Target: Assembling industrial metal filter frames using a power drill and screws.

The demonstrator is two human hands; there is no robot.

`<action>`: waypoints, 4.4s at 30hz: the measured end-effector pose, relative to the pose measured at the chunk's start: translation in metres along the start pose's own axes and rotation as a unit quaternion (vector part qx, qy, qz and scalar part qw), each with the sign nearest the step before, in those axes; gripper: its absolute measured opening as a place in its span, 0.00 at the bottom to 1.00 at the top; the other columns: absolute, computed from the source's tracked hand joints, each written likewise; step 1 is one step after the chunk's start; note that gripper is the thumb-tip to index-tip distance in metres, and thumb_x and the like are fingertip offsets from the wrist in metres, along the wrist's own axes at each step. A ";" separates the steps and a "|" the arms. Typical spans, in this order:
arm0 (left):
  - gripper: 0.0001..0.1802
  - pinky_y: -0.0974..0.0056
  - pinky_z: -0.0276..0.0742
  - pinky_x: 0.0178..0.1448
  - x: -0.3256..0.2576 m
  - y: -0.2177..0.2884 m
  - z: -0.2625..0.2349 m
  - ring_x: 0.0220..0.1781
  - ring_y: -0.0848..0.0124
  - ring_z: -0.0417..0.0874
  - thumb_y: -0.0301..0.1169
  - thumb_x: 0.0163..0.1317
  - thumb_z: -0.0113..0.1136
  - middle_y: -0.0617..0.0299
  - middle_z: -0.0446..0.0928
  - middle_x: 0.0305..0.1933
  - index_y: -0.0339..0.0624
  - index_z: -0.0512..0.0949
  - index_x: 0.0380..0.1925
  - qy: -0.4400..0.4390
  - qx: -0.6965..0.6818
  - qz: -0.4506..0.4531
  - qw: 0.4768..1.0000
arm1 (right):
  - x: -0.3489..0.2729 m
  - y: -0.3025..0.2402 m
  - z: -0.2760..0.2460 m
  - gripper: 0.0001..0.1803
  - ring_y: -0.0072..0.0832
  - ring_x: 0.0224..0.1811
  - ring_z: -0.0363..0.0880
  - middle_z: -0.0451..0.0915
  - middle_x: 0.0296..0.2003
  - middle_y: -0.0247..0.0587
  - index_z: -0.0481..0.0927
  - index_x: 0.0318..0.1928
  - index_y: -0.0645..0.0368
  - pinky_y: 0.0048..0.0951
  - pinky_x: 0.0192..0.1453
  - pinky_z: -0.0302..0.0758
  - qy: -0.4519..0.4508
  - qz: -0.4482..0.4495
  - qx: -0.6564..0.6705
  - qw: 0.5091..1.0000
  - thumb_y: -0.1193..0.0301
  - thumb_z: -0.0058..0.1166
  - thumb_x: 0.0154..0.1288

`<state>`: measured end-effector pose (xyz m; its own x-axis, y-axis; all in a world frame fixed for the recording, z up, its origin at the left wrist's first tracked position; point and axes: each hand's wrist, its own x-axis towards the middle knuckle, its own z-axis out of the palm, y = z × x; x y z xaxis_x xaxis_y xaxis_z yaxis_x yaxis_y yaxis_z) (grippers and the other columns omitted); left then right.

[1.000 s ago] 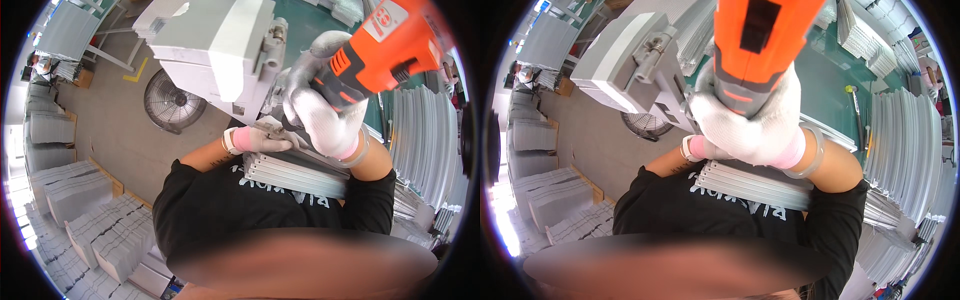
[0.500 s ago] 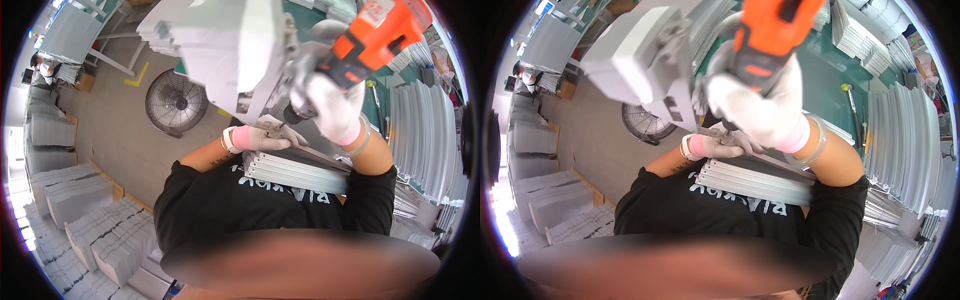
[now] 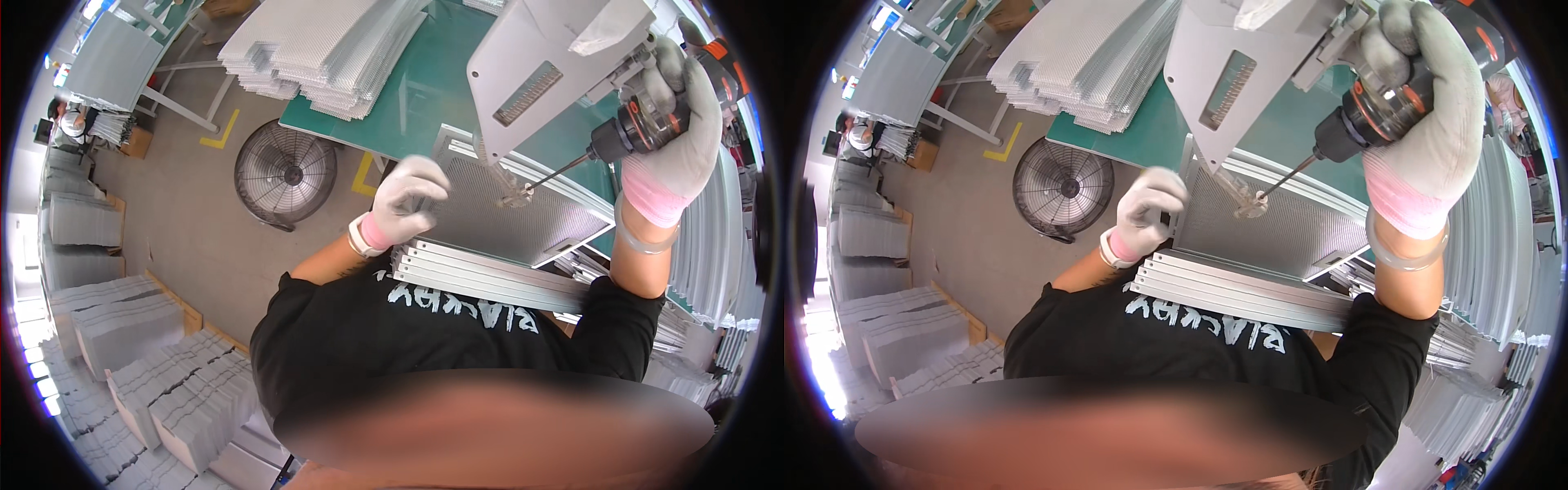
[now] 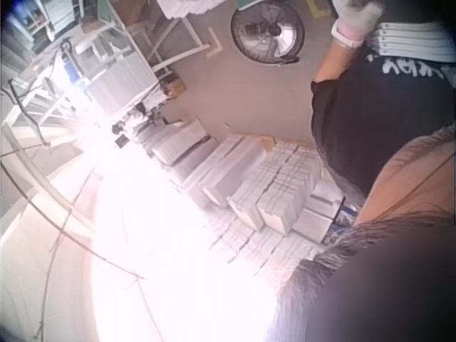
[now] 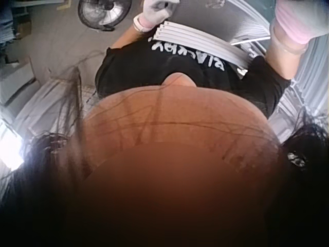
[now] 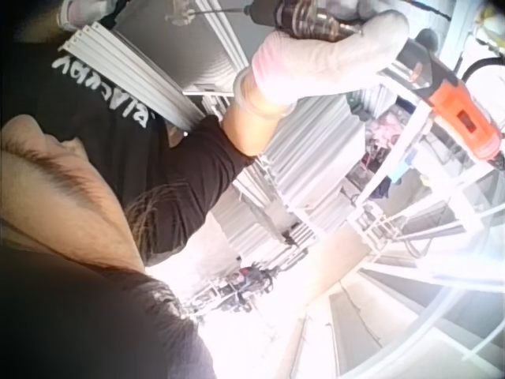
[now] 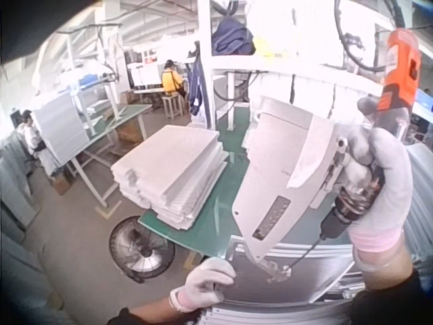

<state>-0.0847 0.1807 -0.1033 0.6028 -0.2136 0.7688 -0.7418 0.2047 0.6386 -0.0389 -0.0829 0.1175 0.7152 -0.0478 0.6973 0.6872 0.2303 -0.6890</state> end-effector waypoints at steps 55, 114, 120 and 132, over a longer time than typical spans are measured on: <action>0.25 0.62 0.77 0.59 -0.035 -0.015 0.028 0.52 0.69 0.82 0.29 0.65 0.67 0.58 0.82 0.47 0.37 0.68 0.58 -0.082 -0.355 -0.249 0.898 | -0.065 0.029 0.095 0.30 0.22 0.19 0.68 0.69 0.26 0.36 0.57 0.64 0.53 0.21 0.21 0.67 -0.071 0.151 0.070 0.983 0.86 0.37 0.61; 0.26 0.60 0.78 0.60 -0.025 -0.012 0.015 0.55 0.62 0.84 0.42 0.64 0.69 0.51 0.84 0.49 0.33 0.76 0.52 -0.126 -0.197 -0.245 0.941 | -0.035 0.049 0.047 0.12 0.22 0.31 0.69 0.72 0.38 0.40 0.71 0.53 0.69 0.20 0.36 0.69 -0.127 -0.062 -0.270 0.952 0.82 0.41 0.72; 0.25 0.64 0.78 0.59 -0.020 -0.018 0.023 0.56 0.66 0.85 0.43 0.67 0.64 0.55 0.86 0.51 0.34 0.77 0.56 -0.099 -0.252 -0.119 0.955 | -0.005 0.024 0.034 0.24 0.27 0.43 0.76 0.78 0.47 0.48 0.72 0.61 0.69 0.27 0.51 0.76 -0.092 -0.202 -0.344 0.912 0.90 0.45 0.64; 0.31 0.58 0.74 0.61 -0.008 -0.011 -0.007 0.56 0.62 0.79 0.48 0.64 0.66 0.51 0.75 0.62 0.35 0.75 0.58 0.062 0.081 -0.046 0.994 | 0.011 0.000 0.010 0.16 0.28 0.49 0.81 0.82 0.48 0.45 0.78 0.57 0.65 0.30 0.62 0.77 0.099 -0.028 -0.147 0.984 0.76 0.50 0.72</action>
<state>-0.0790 0.1870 -0.1165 0.6949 -0.1029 0.7118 -0.7130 0.0310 0.7005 -0.0318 -0.0733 0.1273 0.6657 -0.2469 0.7042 0.7129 -0.0685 -0.6980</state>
